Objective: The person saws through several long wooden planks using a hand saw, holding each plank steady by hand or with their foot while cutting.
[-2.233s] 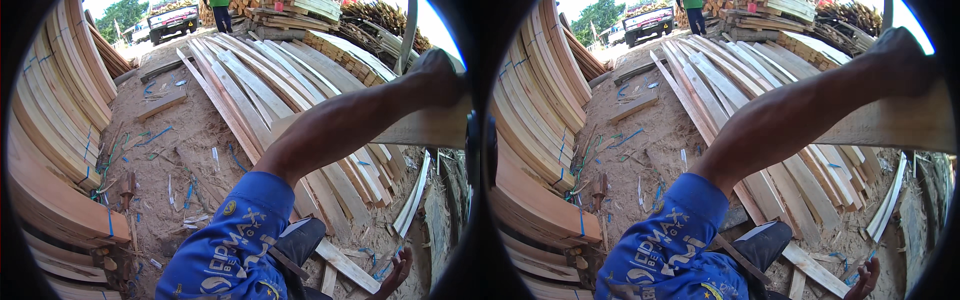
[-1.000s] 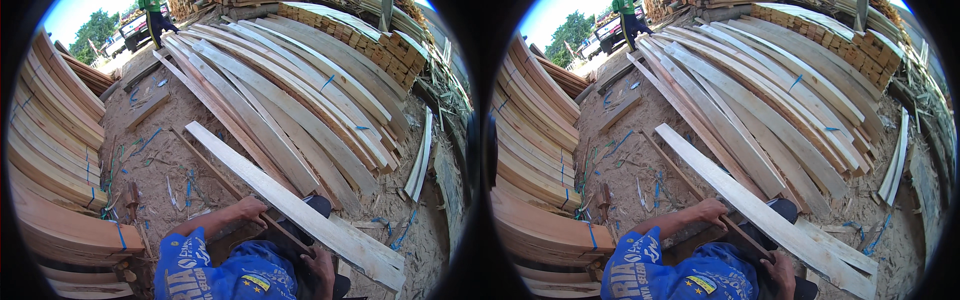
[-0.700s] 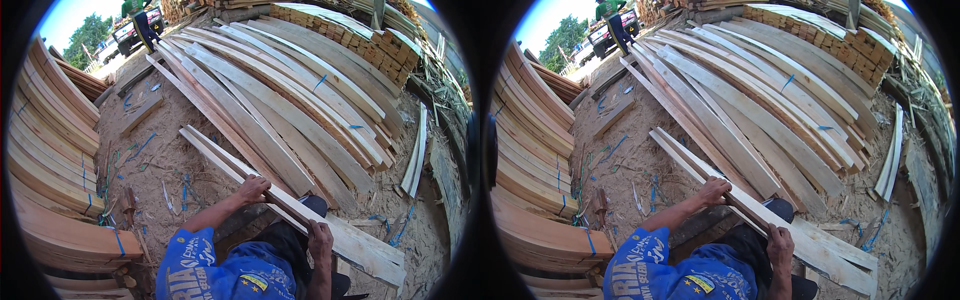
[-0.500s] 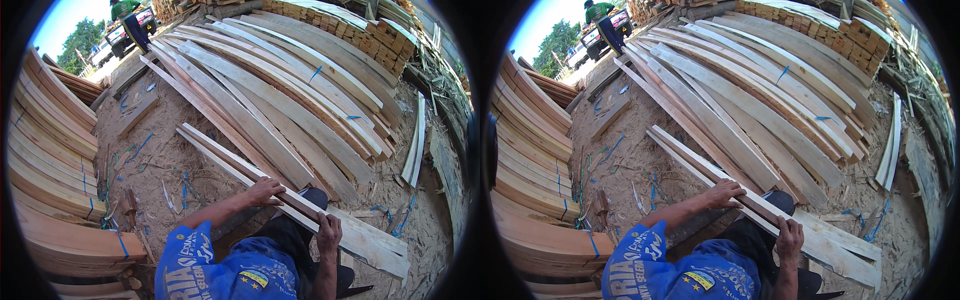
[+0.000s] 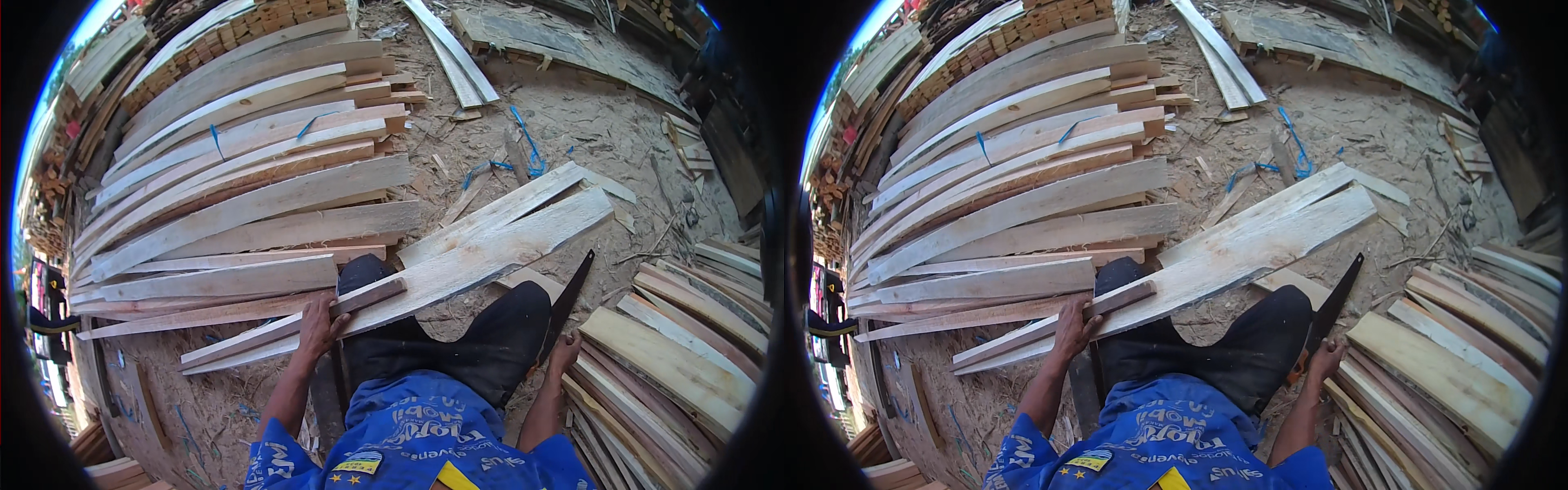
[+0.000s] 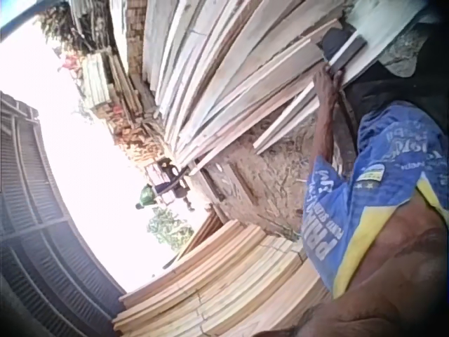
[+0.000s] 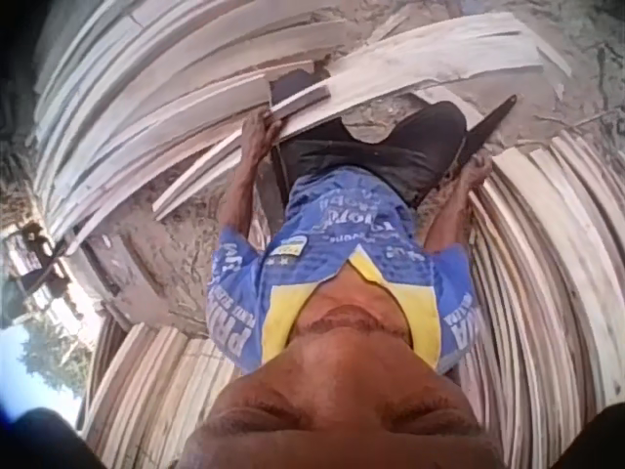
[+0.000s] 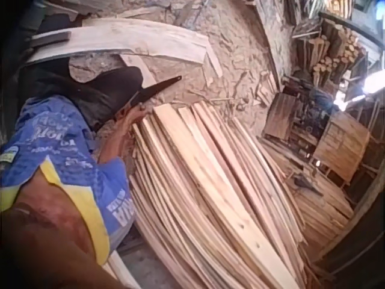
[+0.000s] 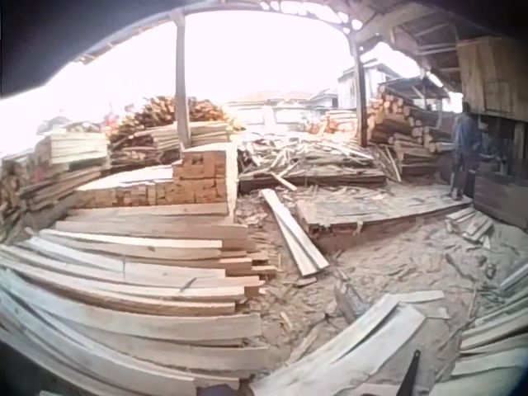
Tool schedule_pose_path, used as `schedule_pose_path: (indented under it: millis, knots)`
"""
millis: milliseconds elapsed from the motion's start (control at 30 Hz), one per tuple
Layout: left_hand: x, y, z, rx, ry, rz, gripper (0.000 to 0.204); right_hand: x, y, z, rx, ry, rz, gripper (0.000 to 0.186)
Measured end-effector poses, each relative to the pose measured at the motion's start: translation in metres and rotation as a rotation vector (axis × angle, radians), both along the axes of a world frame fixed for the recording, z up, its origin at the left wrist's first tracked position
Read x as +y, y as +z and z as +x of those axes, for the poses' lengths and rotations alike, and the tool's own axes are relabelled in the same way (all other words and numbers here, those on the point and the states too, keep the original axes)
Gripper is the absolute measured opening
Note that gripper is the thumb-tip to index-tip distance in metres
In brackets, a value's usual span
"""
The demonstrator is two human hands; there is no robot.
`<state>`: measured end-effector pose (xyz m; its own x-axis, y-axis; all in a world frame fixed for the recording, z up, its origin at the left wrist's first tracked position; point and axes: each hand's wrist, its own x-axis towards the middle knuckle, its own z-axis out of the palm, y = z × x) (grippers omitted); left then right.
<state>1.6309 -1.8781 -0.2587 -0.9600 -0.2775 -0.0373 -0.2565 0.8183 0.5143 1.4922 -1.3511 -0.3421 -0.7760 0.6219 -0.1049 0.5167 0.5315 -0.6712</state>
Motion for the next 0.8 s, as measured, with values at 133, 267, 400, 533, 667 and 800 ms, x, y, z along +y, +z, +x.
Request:
schedule_pose_path:
  millis: [133,267,400,533,667,800]
  knots:
    - [0.024,0.004,-0.057,0.058,-0.199,-0.062,0.054,0.021,-0.068,0.075,-0.637,0.196,0.108,0.047]
    - [0.021,-0.008,-0.1,-0.022,-0.269,0.129,0.059,0.001,-0.084,0.107,-0.665,0.435,0.17,0.061]
    - [0.038,0.011,-0.119,-0.323,-0.195,0.106,0.067,-0.001,-0.101,0.098,-0.58,0.567,0.477,0.056]
    - [0.045,0.016,-0.123,-0.388,-0.095,0.182,0.075,0.007,-0.123,0.074,-0.673,0.742,0.502,0.051]
    - [0.045,0.013,-0.134,-0.362,-0.119,0.177,0.07,0.01,-0.05,0.041,-0.604,0.741,0.192,0.05]
    - [0.032,0.028,-0.162,-0.209,-0.081,0.106,0.064,0.055,-0.013,0.025,-0.259,0.447,0.154,0.053]
